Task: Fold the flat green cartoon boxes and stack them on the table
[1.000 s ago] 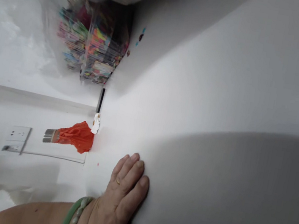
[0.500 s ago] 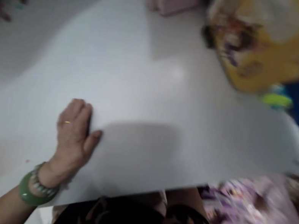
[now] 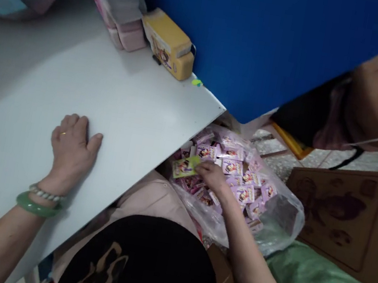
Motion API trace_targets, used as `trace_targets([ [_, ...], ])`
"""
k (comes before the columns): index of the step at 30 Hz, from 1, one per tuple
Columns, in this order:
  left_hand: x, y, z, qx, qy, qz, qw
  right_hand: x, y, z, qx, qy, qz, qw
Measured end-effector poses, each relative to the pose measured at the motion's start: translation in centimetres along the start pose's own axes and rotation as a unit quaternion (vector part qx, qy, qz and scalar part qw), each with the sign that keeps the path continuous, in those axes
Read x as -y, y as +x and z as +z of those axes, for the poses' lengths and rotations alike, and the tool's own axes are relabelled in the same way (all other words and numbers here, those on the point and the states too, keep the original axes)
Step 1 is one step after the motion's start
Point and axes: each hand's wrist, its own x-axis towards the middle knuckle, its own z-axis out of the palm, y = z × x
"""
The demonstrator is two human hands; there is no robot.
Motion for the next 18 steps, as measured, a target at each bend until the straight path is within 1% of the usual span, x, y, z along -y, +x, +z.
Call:
trace_targets([
  [2,0.1,0.1,0.2,-0.014,-0.010,0.010,1.000,-2.2,-2.7,-2.3,-0.041,-0.076,0.069,0.994],
  [3,0.2,0.0,0.3,-0.023,-0.019,0.018,0.999,-3.0,-3.9,-3.1,-0.068,-0.109,0.095,0.987],
  [4,0.3,-0.1,0.3,-0.032,-0.030,0.028,0.999,-3.5,-5.1,-3.5,-0.099,-0.139,0.109,0.979],
  [5,0.4,-0.3,0.4,-0.042,-0.044,0.041,0.997,-3.5,-6.0,-3.4,-0.126,-0.168,0.107,0.972],
  [6,0.4,-0.8,0.4,-0.054,-0.060,0.055,0.995,-3.1,-6.7,-2.9,-0.140,-0.199,0.095,0.965],
  [7,0.2,-1.4,0.3,-0.067,-0.075,0.071,0.992,-2.3,-7.0,-1.9,-0.131,-0.223,0.074,0.963],
  [8,-0.1,-2.3,0.1,-0.081,-0.088,0.090,0.989,-1.2,-7.0,-0.5,-0.106,-0.241,0.046,0.964],
  [10,-1.1,-4.7,-0.3,-0.107,-0.109,0.133,0.979,1.4,-6.1,2.9,0.005,-0.224,-0.013,0.975],
  [11,-1.9,-6.1,-0.5,-0.113,-0.118,0.158,0.974,2.8,-5.3,4.7,0.029,-0.208,-0.027,0.977],
  [13,-3.5,-9.1,-0.8,-0.113,-0.144,0.207,0.961,4.9,-3.2,7.8,0.037,-0.187,-0.018,0.981],
  [15,-4.8,-11.7,-0.7,-0.085,-0.170,0.251,0.949,6.0,-1.2,9.8,0.033,-0.159,0.004,0.987],
  [16,-5.4,-12.8,-0.5,-0.061,-0.186,0.269,0.943,6.2,-0.4,10.2,0.035,-0.142,0.003,0.989],
  [18,-6.1,-14.1,0.1,0.011,-0.221,0.282,0.934,5.8,0.5,10.3,0.039,-0.098,-0.043,0.993],
])
